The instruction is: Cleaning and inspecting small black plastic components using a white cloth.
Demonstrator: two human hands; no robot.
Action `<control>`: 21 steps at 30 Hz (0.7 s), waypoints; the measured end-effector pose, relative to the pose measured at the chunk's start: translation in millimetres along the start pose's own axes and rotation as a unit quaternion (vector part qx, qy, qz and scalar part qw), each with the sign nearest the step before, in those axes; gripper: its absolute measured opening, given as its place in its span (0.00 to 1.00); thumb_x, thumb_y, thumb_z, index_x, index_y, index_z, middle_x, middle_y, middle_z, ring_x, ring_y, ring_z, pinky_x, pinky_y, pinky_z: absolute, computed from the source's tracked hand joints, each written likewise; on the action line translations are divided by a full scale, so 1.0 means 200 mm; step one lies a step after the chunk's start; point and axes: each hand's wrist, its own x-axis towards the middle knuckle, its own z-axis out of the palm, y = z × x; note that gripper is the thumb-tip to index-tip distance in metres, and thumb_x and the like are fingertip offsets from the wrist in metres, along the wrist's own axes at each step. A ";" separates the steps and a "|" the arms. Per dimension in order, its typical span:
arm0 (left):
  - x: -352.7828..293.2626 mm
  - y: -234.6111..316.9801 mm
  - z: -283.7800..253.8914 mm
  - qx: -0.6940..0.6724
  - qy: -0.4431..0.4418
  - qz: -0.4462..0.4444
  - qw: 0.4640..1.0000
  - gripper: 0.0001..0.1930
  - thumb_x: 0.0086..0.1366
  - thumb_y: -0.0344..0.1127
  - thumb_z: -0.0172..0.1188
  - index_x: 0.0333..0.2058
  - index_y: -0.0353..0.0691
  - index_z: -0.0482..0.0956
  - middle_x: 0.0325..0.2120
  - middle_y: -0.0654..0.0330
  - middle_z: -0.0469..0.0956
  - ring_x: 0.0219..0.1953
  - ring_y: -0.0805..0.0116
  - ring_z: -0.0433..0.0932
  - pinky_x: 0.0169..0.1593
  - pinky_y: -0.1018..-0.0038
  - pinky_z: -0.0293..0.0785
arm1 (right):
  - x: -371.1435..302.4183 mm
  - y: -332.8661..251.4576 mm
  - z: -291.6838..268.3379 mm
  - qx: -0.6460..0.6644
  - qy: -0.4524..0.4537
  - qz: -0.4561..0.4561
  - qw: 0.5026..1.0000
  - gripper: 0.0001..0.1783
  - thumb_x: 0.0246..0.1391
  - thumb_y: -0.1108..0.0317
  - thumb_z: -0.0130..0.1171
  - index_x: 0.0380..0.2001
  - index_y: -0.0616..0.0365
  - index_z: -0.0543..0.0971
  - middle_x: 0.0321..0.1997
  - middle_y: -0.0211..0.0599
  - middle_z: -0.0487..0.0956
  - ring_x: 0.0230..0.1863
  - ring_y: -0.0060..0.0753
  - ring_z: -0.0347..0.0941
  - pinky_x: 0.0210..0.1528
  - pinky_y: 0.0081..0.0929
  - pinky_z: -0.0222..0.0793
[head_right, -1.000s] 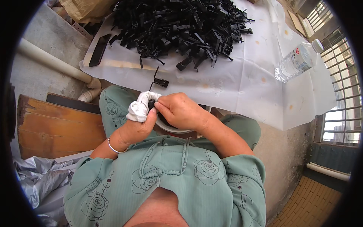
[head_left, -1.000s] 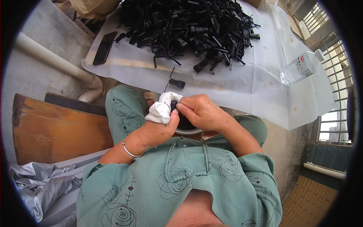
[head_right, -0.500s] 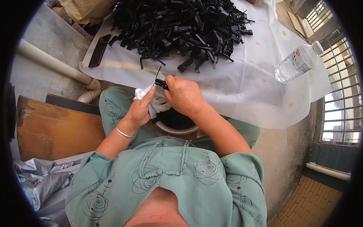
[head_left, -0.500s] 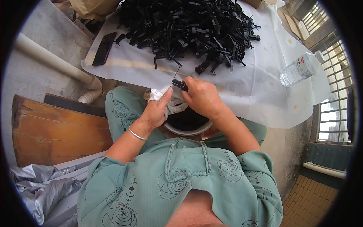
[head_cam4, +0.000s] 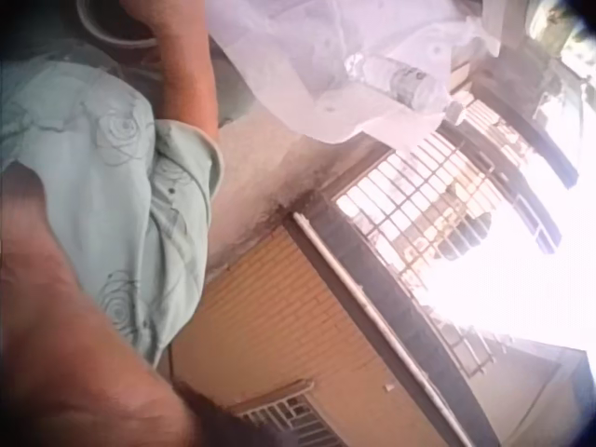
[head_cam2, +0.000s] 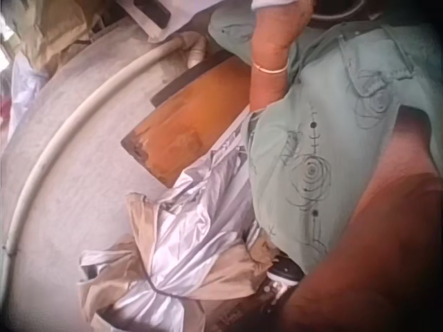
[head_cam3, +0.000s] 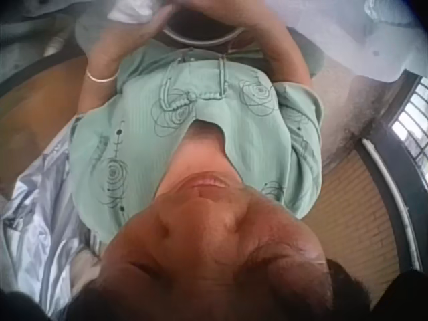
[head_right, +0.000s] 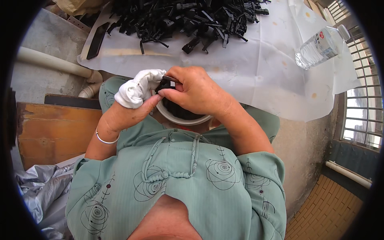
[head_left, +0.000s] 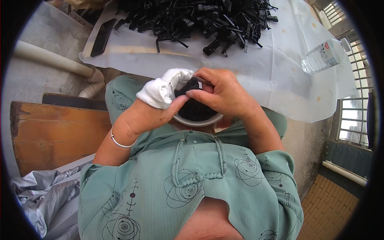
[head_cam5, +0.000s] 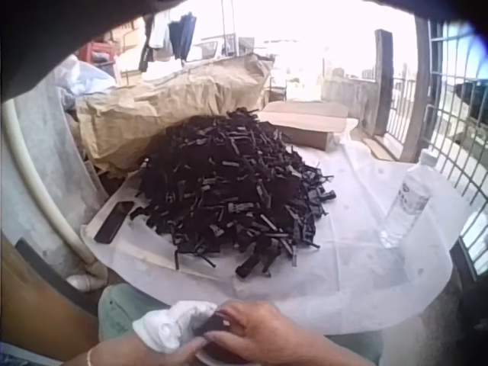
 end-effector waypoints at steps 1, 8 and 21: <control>0.00 -0.03 0.04 -0.062 0.039 0.020 0.997 0.17 0.57 0.24 0.55 0.47 0.34 0.68 0.32 0.57 0.76 0.31 0.65 0.77 0.36 0.76 0.72 | -0.01 -0.01 -0.01 -0.003 0.004 -0.003 1.000 0.18 0.42 0.71 0.62 0.39 0.62 0.73 0.17 0.32 0.67 0.18 0.22 0.60 0.21 0.23 0.59; 0.04 -0.02 0.14 -0.296 0.116 -0.098 0.943 0.15 0.61 0.25 0.52 0.48 0.33 0.67 0.31 0.65 0.72 0.31 0.81 0.69 0.35 0.84 0.68 | -0.05 -0.02 0.10 -0.059 0.104 -0.257 0.959 0.15 0.39 0.74 0.64 0.34 0.58 0.74 0.17 0.31 0.65 0.16 0.32 0.63 0.17 0.28 0.57; 0.04 -0.02 0.12 -0.317 0.043 -0.122 0.939 0.16 0.61 0.24 0.51 0.49 0.32 0.64 0.32 0.62 0.72 0.24 0.79 0.72 0.25 0.83 0.70 | -0.02 0.03 0.03 0.113 0.117 0.019 0.986 0.08 0.53 0.71 0.56 0.25 0.62 0.70 0.18 0.34 0.68 0.18 0.25 0.61 0.22 0.22 0.59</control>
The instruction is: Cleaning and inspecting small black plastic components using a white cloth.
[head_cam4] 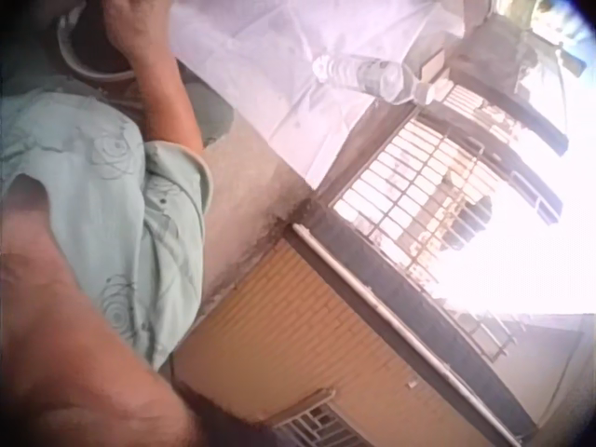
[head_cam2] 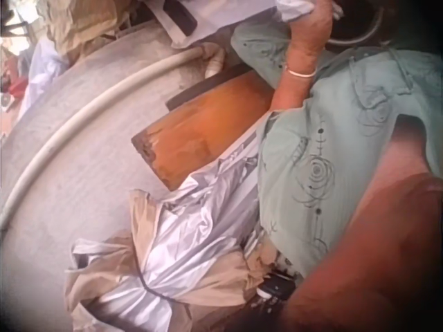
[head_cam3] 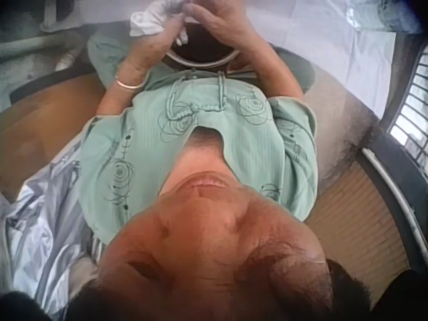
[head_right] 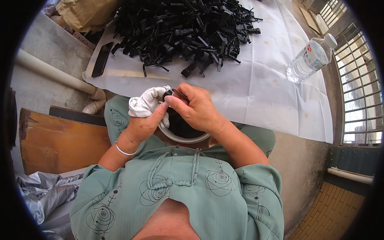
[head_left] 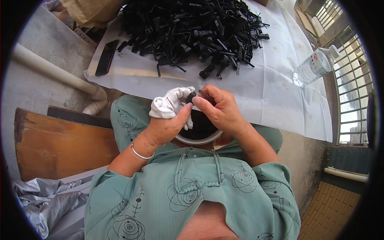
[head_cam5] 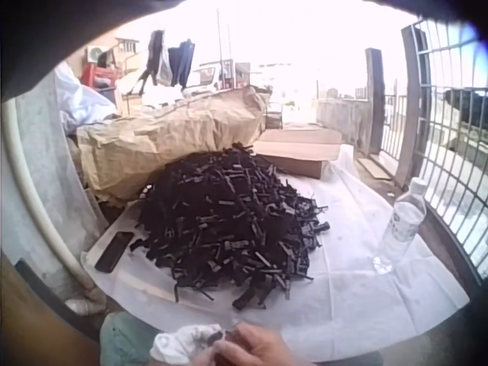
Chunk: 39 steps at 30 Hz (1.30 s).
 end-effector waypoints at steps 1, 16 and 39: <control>0.00 0.01 0.01 0.009 0.020 -0.001 1.000 0.16 0.60 0.24 0.51 0.48 0.32 0.66 0.32 0.62 0.73 0.24 0.80 0.72 0.25 0.83 0.70 | 0.00 0.00 0.00 0.000 0.000 -0.001 1.000 0.08 0.53 0.71 0.56 0.25 0.62 0.70 0.18 0.34 0.68 0.18 0.25 0.61 0.22 0.22 0.59; 0.03 -0.02 0.00 0.154 0.060 0.147 0.975 0.17 0.59 0.26 0.54 0.48 0.34 0.66 0.37 0.58 0.72 0.38 0.71 0.71 0.43 0.77 0.69 | 0.01 -0.04 -0.03 0.001 -0.049 0.010 0.999 0.11 0.56 0.67 0.52 0.25 0.64 0.74 0.18 0.34 0.70 0.22 0.23 0.63 0.27 0.22 0.62; 0.04 -0.01 0.05 0.221 0.017 0.130 0.967 0.15 0.59 0.27 0.45 0.45 0.33 0.64 0.33 0.54 0.70 0.34 0.62 0.70 0.42 0.72 0.68 | 0.00 0.03 0.02 -0.065 -0.075 -0.024 0.995 0.12 0.57 0.68 0.49 0.23 0.65 0.70 0.20 0.44 0.70 0.21 0.39 0.62 0.27 0.29 0.62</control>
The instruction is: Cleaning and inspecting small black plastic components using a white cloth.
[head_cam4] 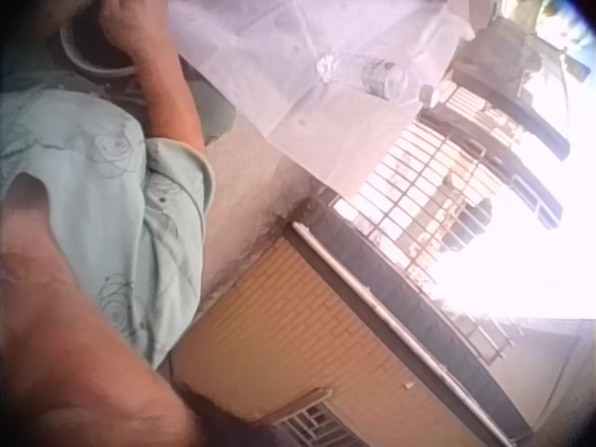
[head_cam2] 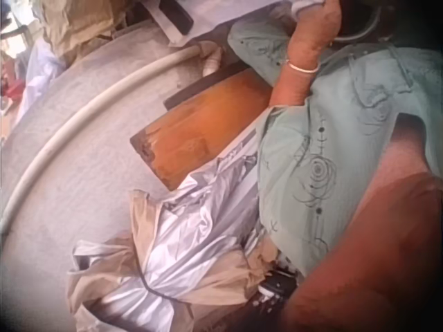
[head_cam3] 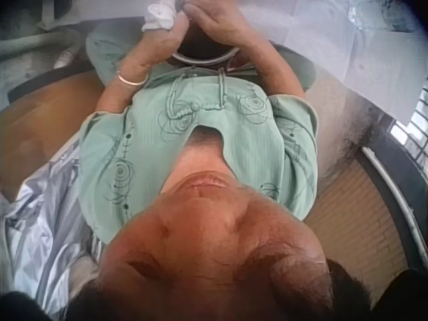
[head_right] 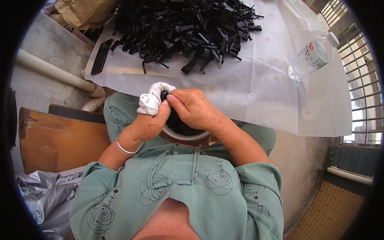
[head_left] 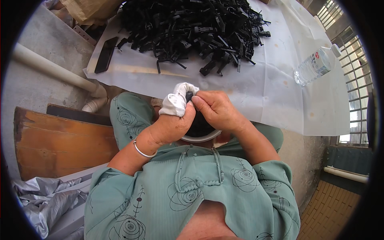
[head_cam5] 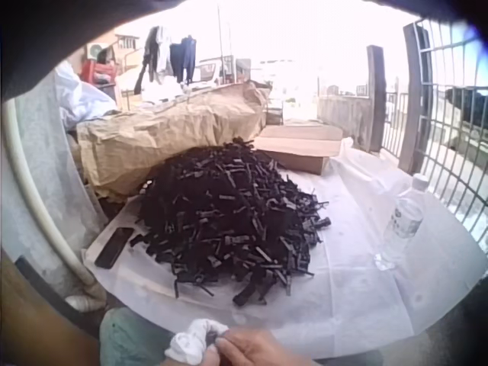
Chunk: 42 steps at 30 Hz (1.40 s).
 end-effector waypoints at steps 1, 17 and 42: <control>0.00 0.01 0.01 0.065 0.008 0.029 0.997 0.15 0.58 0.27 0.45 0.45 0.32 0.64 0.33 0.51 0.70 0.34 0.58 0.71 0.43 0.72 0.68 | 0.00 0.01 0.02 0.000 0.001 0.002 1.000 0.12 0.57 0.68 0.49 0.23 0.65 0.70 0.20 0.44 0.70 0.21 0.39 0.62 0.27 0.29 0.62; -0.18 -0.56 0.19 0.427 -0.443 -0.148 0.774 0.20 0.49 0.38 0.58 0.43 0.45 0.76 0.38 0.53 0.77 0.40 0.51 0.76 0.41 0.59 0.73 | 0.02 0.09 -0.21 -0.219 0.199 -0.056 0.953 0.04 0.52 0.71 0.55 0.28 0.60 0.73 0.22 0.39 0.72 0.20 0.38 0.65 0.25 0.26 0.63; -0.01 -0.10 -0.07 -0.158 0.138 0.044 0.977 0.19 0.57 0.33 0.62 0.46 0.36 0.70 0.36 0.62 0.74 0.29 0.77 0.71 0.33 0.83 0.69 | 0.09 0.03 -0.14 -0.012 0.080 -0.054 0.995 0.15 0.47 0.68 0.60 0.39 0.61 0.75 0.25 0.37 0.75 0.23 0.25 0.70 0.28 0.23 0.67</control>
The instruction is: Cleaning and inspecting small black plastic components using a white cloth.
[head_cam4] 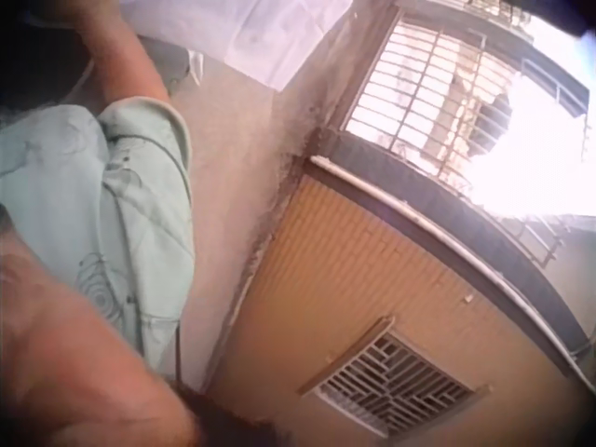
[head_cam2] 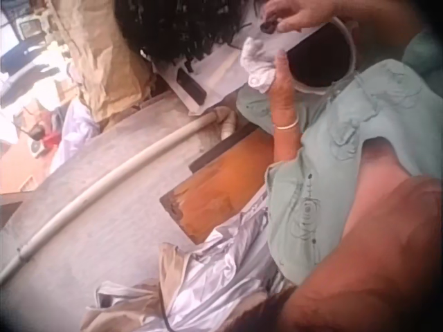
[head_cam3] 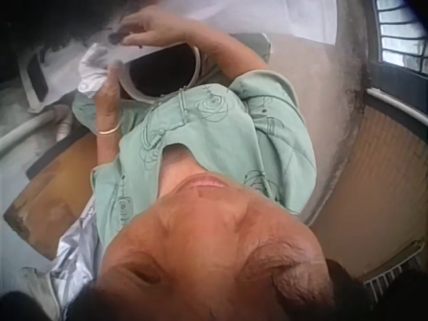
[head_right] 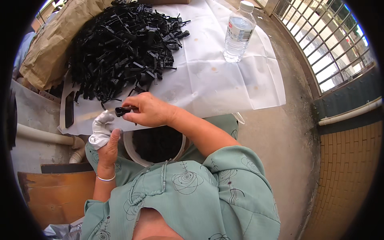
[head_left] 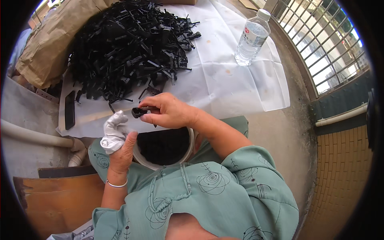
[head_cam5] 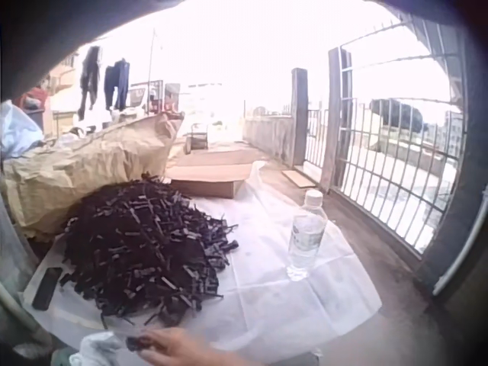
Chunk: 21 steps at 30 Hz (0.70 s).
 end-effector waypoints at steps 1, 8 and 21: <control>0.01 0.01 0.01 -0.001 -0.002 -0.001 1.000 0.19 0.57 0.33 0.62 0.46 0.36 0.70 0.36 0.62 0.74 0.29 0.77 0.71 0.33 0.83 0.69 | 0.00 -0.01 0.00 0.049 -0.078 0.025 0.995 0.15 0.48 0.67 0.60 0.39 0.62 0.75 0.25 0.36 0.75 0.23 0.24 0.69 0.29 0.22 0.66; 0.09 0.01 0.01 -0.080 -0.117 -0.131 0.981 0.18 0.59 0.33 0.61 0.46 0.35 0.71 0.40 0.60 0.75 0.28 0.79 0.72 0.29 0.85 0.67 | -0.05 -0.07 -0.07 -0.070 -0.126 0.052 0.988 0.16 0.51 0.59 0.57 0.35 0.63 0.75 0.25 0.41 0.77 0.28 0.37 0.73 0.32 0.30 0.68; 0.17 -0.45 0.04 0.379 -0.220 0.099 0.893 0.13 0.55 0.40 0.60 0.32 0.36 0.76 0.29 0.48 0.76 0.34 0.46 0.73 0.39 0.60 0.69 | -0.79 0.24 -0.62 -0.455 0.286 0.236 0.810 0.14 0.45 0.61 0.63 0.30 0.58 0.73 0.25 0.39 0.76 0.23 0.39 0.71 0.28 0.34 0.68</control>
